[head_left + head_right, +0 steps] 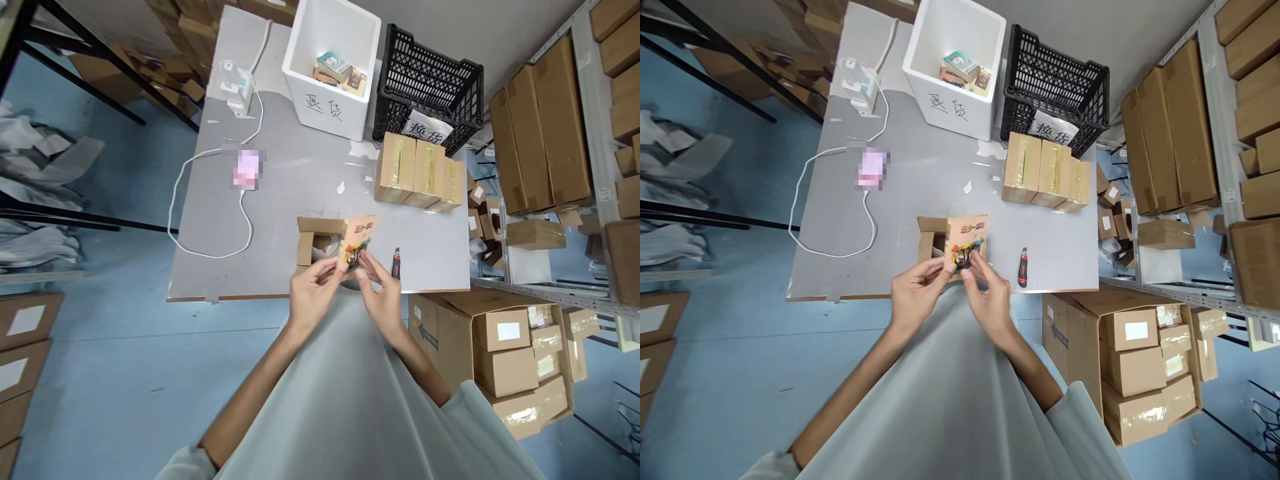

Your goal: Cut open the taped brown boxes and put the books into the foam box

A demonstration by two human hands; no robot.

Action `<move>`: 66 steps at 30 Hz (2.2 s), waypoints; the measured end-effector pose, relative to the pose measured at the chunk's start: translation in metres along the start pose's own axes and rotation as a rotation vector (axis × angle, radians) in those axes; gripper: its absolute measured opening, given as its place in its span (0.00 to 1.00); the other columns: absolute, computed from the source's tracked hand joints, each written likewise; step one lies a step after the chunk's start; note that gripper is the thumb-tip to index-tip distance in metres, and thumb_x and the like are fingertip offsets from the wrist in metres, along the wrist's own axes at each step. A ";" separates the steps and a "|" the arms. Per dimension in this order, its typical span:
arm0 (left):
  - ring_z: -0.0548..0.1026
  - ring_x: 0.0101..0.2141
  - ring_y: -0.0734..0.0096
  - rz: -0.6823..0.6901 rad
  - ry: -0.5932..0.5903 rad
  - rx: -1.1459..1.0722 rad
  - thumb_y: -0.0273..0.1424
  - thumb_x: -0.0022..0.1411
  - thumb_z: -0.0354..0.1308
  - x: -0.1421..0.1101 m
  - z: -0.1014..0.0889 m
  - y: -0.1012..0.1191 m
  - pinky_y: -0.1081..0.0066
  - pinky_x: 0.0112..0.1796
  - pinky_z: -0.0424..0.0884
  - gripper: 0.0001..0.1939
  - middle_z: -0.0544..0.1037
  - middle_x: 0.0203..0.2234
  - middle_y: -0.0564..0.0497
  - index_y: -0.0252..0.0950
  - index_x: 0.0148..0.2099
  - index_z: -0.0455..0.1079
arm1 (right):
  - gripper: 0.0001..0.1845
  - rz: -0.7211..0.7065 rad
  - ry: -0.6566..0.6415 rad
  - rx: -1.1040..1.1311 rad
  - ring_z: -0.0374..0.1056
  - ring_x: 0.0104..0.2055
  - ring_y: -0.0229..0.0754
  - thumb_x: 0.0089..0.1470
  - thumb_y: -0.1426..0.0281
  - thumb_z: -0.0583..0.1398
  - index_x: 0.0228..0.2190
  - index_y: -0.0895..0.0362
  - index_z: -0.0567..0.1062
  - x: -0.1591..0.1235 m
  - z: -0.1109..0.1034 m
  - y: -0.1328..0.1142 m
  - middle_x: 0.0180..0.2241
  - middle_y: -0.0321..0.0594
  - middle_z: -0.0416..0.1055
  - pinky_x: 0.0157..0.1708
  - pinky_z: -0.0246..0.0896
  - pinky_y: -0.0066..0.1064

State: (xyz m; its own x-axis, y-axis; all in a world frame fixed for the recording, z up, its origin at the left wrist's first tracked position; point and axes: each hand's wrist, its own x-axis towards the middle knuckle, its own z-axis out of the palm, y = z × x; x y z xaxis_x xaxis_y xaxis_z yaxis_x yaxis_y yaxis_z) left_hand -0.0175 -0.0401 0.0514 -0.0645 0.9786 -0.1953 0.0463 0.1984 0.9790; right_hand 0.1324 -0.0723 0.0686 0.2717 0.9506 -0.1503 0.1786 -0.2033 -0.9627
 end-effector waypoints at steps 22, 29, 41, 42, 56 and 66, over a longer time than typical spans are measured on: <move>0.89 0.44 0.49 -0.219 -0.031 -0.142 0.64 0.50 0.83 0.019 -0.050 0.002 0.55 0.48 0.89 0.38 0.91 0.41 0.39 0.36 0.46 0.89 | 0.34 0.144 -0.083 0.207 0.88 0.54 0.59 0.61 0.38 0.72 0.50 0.55 0.89 0.040 0.005 -0.007 0.46 0.48 0.91 0.55 0.87 0.50; 0.89 0.40 0.61 0.114 0.157 0.001 0.53 0.69 0.75 0.016 -0.044 0.003 0.62 0.45 0.89 0.21 0.91 0.41 0.46 0.39 0.47 0.90 | 0.33 -0.002 0.087 0.012 0.78 0.71 0.58 0.68 0.44 0.68 0.62 0.52 0.85 0.032 0.021 -0.015 0.68 0.51 0.81 0.69 0.79 0.53; 0.87 0.47 0.62 0.402 0.091 0.212 0.38 0.76 0.69 0.030 -0.049 0.004 0.64 0.45 0.85 0.17 0.87 0.58 0.41 0.40 0.62 0.85 | 0.30 0.117 -0.113 0.256 0.84 0.41 0.48 0.63 0.41 0.72 0.49 0.53 0.85 0.043 0.022 -0.014 0.41 0.41 0.89 0.46 0.83 0.38; 0.86 0.46 0.62 0.303 0.066 0.165 0.42 0.74 0.70 0.036 -0.054 0.004 0.65 0.42 0.85 0.22 0.86 0.59 0.40 0.38 0.65 0.84 | 0.30 0.142 -0.151 0.286 0.85 0.41 0.48 0.62 0.41 0.73 0.50 0.52 0.85 0.046 0.017 -0.014 0.42 0.41 0.89 0.47 0.84 0.38; 0.85 0.52 0.56 0.550 -0.036 0.281 0.26 0.70 0.66 0.055 -0.062 0.016 0.52 0.57 0.82 0.07 0.90 0.42 0.50 0.44 0.40 0.83 | 0.21 -0.094 -0.182 0.070 0.66 0.80 0.58 0.67 0.45 0.72 0.49 0.46 0.90 0.049 -0.004 -0.009 0.70 0.46 0.80 0.80 0.60 0.55; 0.89 0.47 0.60 0.460 -0.002 0.209 0.32 0.71 0.68 0.047 -0.061 0.005 0.57 0.55 0.84 0.17 0.89 0.41 0.50 0.40 0.61 0.79 | 0.31 -0.038 -0.081 0.092 0.82 0.47 0.47 0.68 0.49 0.72 0.66 0.49 0.83 0.050 -0.003 0.004 0.41 0.40 0.87 0.54 0.78 0.41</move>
State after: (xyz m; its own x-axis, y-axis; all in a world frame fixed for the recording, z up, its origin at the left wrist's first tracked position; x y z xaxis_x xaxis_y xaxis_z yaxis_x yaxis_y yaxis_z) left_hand -0.0811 0.0037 0.0504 0.0109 0.9672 0.2537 0.2679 -0.2473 0.9312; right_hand 0.1495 -0.0264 0.0584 0.1887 0.9738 -0.1271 0.0985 -0.1475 -0.9841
